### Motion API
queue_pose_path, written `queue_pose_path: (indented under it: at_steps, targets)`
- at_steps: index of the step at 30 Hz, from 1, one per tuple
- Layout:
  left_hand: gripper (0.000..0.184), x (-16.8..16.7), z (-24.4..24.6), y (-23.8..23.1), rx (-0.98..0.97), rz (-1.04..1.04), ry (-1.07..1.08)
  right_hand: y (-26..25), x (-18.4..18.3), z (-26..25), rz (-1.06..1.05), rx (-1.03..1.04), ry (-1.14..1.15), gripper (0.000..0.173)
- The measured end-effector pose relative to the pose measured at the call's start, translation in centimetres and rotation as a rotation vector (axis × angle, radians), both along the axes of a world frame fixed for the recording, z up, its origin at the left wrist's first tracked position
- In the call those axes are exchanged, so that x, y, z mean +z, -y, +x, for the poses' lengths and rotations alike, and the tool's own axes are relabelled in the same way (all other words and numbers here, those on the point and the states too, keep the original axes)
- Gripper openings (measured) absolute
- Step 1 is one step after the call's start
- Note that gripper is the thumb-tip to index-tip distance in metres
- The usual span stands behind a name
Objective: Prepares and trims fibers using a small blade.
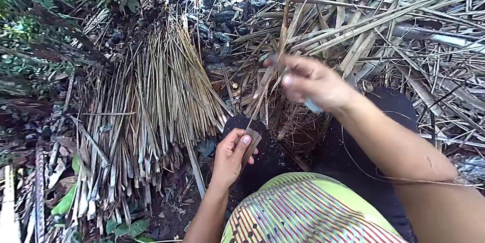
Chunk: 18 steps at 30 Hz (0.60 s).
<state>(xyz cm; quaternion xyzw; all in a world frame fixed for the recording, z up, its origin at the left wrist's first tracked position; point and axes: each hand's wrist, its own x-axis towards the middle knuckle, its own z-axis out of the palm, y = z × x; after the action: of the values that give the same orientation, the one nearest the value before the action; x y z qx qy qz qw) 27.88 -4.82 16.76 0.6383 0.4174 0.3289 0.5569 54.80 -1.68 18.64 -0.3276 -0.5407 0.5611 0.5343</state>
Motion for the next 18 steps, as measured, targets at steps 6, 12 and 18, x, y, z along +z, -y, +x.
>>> queue_pose_path:
  at_steps: [6, 12, 18]
  targets:
    - [0.014, -0.4, -0.6, -0.5, -0.002, 0.058, 0.003, 1.3, -1.0, -2.7, -0.093, 0.241, 0.078, 0.035]
    - [0.016, -2.0, -4.1, 0.5, -0.098, -0.092, 0.021, -3.2, 3.1, 6.4, 0.168, -0.272, -0.111, 0.036]
    - [0.015, -1.6, -2.9, -0.2, -0.110, -0.175, 0.156, 1.5, -1.9, -4.1, -0.115, 0.323, 0.115, 0.037]
